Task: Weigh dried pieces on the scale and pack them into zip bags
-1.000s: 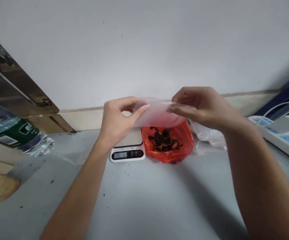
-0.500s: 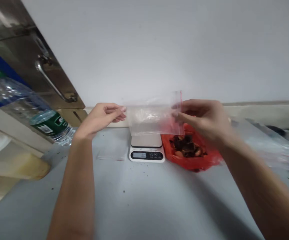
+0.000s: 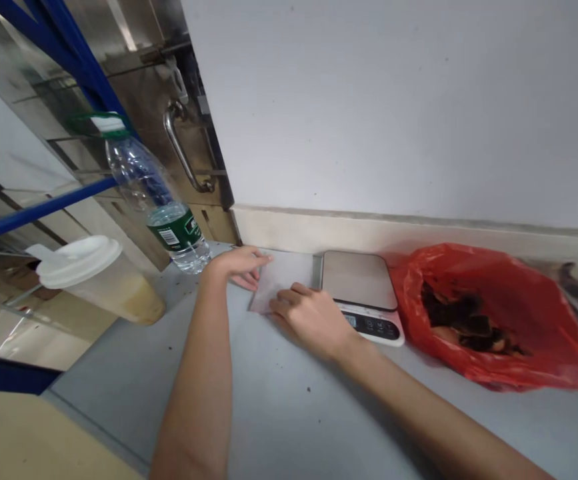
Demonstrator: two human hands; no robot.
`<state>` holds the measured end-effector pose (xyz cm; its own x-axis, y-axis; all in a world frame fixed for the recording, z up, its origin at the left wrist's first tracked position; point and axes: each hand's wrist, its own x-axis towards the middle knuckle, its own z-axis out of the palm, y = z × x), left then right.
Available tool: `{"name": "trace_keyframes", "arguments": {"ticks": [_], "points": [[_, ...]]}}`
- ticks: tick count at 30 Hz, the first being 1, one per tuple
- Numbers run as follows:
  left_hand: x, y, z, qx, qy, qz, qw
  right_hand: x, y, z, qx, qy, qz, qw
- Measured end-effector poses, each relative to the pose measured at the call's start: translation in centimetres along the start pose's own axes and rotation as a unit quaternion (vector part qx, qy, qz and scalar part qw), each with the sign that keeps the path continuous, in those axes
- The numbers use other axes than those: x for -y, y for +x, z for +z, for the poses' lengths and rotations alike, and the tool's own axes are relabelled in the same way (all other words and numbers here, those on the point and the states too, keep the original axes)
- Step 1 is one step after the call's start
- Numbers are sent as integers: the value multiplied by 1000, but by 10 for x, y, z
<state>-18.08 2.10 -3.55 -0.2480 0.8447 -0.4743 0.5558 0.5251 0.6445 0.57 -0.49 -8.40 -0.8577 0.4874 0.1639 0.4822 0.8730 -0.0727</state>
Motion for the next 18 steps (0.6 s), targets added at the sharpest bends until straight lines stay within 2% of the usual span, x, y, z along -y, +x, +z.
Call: {"name": "trace_keyframes", "arguments": {"ticks": [5,9,12,16,18], "points": [[3,17,9,-10,79,38,996,4,-3,3,32,-11,8,999],[-6,20,16,-36,176,93,979,6,-2,-3,67,-17,14,998],[-16,14,23,-8,224,133,965,4,-4,-5,77,-2,0,997],[-25,8,31,33,263,145,953,-10,-20,-16,80,89,-41,992],[-28,7,32,35,278,147,949,-21,-35,-28,45,140,-40,988]]}}
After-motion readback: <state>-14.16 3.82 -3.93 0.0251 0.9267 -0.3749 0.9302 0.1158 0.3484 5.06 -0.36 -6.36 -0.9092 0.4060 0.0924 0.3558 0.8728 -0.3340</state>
